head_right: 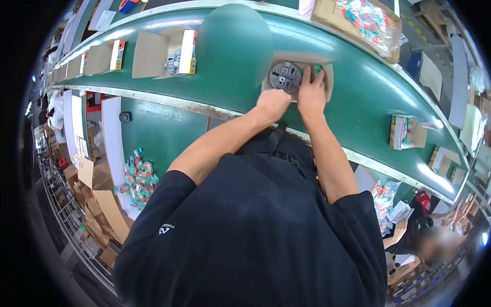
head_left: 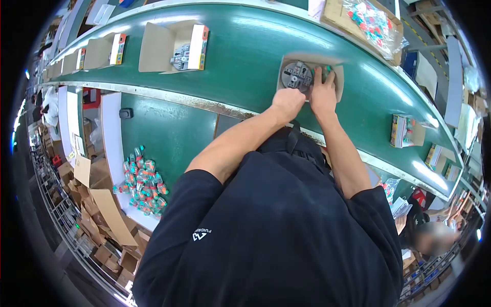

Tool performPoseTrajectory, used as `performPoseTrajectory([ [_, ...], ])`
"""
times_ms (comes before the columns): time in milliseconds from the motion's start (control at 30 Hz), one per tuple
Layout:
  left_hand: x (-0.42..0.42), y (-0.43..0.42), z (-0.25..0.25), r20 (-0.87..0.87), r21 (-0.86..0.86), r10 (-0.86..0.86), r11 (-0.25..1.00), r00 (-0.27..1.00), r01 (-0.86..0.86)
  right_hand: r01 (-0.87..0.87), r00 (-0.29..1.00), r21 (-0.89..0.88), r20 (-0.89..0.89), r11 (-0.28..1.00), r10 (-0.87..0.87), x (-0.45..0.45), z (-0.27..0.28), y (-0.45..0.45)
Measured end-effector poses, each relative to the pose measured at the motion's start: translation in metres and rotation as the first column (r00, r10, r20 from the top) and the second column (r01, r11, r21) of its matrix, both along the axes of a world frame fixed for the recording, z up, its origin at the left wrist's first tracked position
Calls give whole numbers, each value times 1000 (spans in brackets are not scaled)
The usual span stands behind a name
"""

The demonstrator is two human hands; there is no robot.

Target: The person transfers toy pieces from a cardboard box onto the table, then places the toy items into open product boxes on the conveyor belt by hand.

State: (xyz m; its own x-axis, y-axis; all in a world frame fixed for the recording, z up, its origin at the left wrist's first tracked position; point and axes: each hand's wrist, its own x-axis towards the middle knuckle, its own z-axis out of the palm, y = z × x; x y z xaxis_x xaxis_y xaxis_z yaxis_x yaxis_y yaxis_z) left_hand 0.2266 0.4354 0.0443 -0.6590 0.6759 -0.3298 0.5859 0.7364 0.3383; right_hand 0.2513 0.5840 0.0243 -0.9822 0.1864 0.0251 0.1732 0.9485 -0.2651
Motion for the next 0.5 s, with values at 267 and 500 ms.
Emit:
performPoseTrajectory([
  [267,10,4,-16,24,40,-9,999,1000,8,85,918,-70,394,994,-50,-7,30,15],
  [500,17,17,-31,66,339,122,931,990,-138,-116,856,94,515,989,52,-3,18,27],
])
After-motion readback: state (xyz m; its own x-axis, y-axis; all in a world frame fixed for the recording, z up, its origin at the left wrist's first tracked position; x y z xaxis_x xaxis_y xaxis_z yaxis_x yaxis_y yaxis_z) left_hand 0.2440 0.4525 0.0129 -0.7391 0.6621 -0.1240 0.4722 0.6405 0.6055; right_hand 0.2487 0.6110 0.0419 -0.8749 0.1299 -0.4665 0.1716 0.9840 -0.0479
